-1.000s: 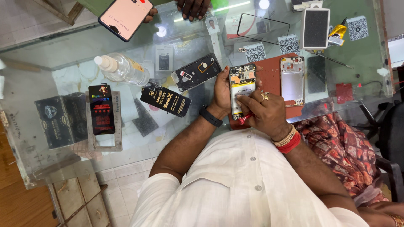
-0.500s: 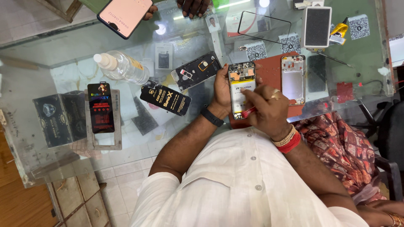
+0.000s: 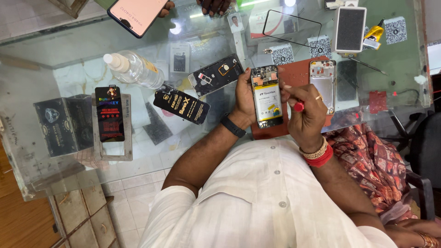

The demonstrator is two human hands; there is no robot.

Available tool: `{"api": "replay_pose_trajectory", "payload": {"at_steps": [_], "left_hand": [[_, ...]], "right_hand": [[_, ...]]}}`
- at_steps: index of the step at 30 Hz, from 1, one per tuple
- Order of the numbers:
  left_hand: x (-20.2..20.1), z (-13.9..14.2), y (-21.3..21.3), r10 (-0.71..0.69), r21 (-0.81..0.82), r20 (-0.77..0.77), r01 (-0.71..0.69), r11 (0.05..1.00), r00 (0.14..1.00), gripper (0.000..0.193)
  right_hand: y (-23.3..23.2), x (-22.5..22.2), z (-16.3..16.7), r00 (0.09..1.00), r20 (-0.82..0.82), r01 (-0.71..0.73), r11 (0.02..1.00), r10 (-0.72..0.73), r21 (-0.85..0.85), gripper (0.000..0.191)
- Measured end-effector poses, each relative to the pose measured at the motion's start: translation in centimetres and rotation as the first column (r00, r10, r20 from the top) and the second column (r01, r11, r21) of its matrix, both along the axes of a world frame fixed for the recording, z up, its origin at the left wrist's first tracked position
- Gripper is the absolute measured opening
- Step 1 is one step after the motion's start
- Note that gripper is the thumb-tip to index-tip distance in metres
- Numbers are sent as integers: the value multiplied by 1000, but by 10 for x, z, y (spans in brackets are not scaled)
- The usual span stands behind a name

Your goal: The person uses a red-handled screwdriver to work on the internal components of a disassembled smartphone. They then connect a white charging cable to the device and hold it while observing the screen and a nearby laptop.

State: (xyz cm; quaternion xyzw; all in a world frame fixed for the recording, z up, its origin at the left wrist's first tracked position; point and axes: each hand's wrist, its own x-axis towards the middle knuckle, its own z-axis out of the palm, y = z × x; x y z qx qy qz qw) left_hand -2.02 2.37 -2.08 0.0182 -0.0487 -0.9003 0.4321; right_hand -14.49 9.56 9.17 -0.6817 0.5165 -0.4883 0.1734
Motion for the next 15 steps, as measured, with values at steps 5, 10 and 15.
{"api": "replay_pose_trajectory", "payload": {"at_steps": [5,10,15], "left_hand": [[-1,-5,-1,68,77,176,-83,994,982,71],[-2,-5,1,164,100,241,-192,976,957,61],[-6,0,1,264,89,295,-301,949,918,55]], "right_hand": [[0,4,-6,998,6,59,996,-60,67,14],[2,4,-10,998,56,32,990,-40,134,12],[-1,4,-14,992,129,-12,983,-12,183,12]]}}
